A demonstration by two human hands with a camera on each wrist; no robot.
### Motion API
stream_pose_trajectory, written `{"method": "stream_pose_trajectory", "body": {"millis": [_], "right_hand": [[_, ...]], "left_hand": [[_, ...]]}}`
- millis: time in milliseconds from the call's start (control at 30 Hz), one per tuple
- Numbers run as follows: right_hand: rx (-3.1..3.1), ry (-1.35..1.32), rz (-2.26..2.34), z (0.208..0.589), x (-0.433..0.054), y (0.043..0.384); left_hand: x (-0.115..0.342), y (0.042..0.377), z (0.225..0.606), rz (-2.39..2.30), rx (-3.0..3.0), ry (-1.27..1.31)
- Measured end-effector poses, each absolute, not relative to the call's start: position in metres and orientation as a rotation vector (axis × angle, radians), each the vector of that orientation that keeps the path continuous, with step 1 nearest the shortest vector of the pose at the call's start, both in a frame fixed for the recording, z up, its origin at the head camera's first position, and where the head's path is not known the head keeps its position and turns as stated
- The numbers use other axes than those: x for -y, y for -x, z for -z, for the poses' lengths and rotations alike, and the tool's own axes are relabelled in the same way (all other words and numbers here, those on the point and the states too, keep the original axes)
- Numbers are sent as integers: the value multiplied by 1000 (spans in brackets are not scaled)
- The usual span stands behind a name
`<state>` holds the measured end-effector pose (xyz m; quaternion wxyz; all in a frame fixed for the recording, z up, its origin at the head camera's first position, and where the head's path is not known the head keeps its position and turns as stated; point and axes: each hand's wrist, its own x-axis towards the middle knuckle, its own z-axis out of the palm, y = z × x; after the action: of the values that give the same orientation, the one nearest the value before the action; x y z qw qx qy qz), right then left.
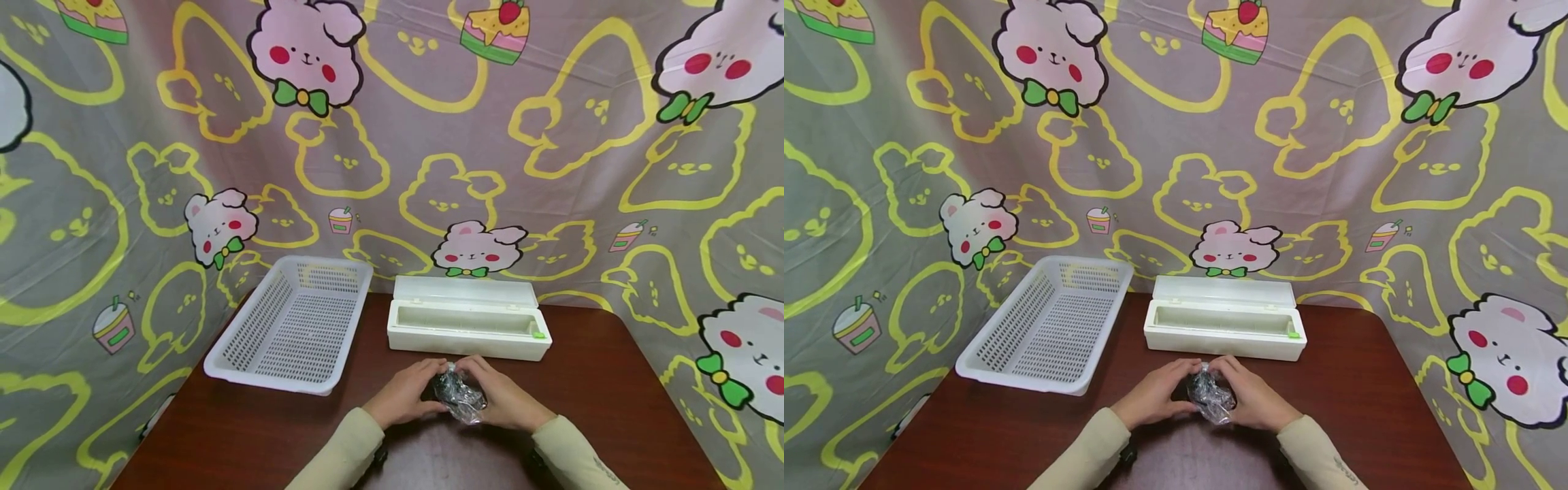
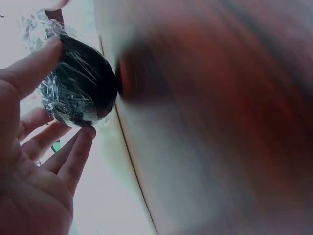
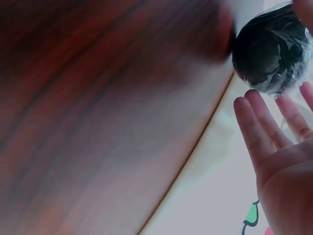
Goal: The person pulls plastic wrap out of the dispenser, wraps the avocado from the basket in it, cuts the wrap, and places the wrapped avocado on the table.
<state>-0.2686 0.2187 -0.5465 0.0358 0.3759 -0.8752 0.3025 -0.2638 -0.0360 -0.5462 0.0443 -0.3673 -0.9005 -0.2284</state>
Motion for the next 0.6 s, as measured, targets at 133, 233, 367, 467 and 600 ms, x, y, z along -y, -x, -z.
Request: {"method": "stream_pose_trajectory", "body": {"millis": [133, 233, 367, 467, 600], "right_hand": [[2719, -1106, -917, 544, -215, 269], [2734, -1079, -895, 543, -214, 271], [2729, -1053, -876, 544, -213, 272], [2721, -1042, -873, 544, -211, 271], [2687, -1035, -863, 544, -209, 271]], "left_hand": [[36, 264, 546, 718, 2764, 1124], [36, 263, 545, 726, 2768, 1128], [36, 263, 545, 726, 2778, 1124], [37, 263, 545, 717, 2783, 1125], [37, 262, 544, 726, 2795, 1119]]}}
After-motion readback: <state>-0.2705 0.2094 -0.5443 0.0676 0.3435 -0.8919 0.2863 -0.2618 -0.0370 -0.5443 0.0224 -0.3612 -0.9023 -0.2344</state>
